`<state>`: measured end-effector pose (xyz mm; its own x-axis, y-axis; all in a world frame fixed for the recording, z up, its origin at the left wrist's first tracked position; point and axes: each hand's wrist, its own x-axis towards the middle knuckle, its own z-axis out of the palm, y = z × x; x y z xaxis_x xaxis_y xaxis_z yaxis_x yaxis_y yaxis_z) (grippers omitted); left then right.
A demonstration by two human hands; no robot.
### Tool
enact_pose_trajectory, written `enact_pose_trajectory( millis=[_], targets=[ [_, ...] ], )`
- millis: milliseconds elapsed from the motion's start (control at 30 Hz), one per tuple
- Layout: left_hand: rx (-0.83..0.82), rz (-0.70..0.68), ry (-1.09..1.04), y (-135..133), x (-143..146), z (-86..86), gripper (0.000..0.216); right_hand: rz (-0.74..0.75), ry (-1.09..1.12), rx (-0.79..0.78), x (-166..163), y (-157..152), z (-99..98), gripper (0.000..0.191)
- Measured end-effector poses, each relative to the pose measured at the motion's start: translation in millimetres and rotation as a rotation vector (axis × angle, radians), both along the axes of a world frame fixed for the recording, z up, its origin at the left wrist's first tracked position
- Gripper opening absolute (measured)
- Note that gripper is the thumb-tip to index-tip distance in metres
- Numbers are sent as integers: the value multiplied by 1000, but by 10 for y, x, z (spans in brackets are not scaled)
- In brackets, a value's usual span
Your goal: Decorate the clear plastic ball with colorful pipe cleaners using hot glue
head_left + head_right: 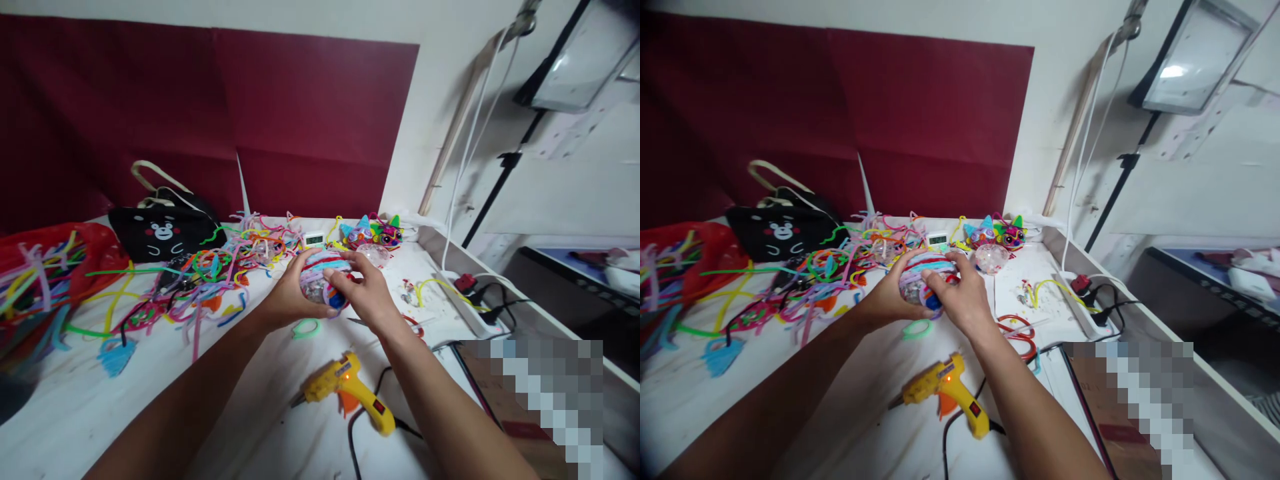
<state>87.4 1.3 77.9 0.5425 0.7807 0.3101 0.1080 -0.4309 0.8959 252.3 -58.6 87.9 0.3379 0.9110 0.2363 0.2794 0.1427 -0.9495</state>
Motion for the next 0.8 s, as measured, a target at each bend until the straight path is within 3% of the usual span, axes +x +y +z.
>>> enact_pose_trajectory(
  millis=[300, 500, 800],
  targets=[
    [54, 19, -20, -114, 9, 175, 103, 13, -92, 61, 28, -86, 75, 57],
    [-17, -23, -93, -130, 2, 216, 104, 161, -111, 84, 95, -178, 189, 58],
    [10, -60, -146, -121, -69, 287, 106, 281, -148, 111, 160, -385, 365, 69]
  ],
)
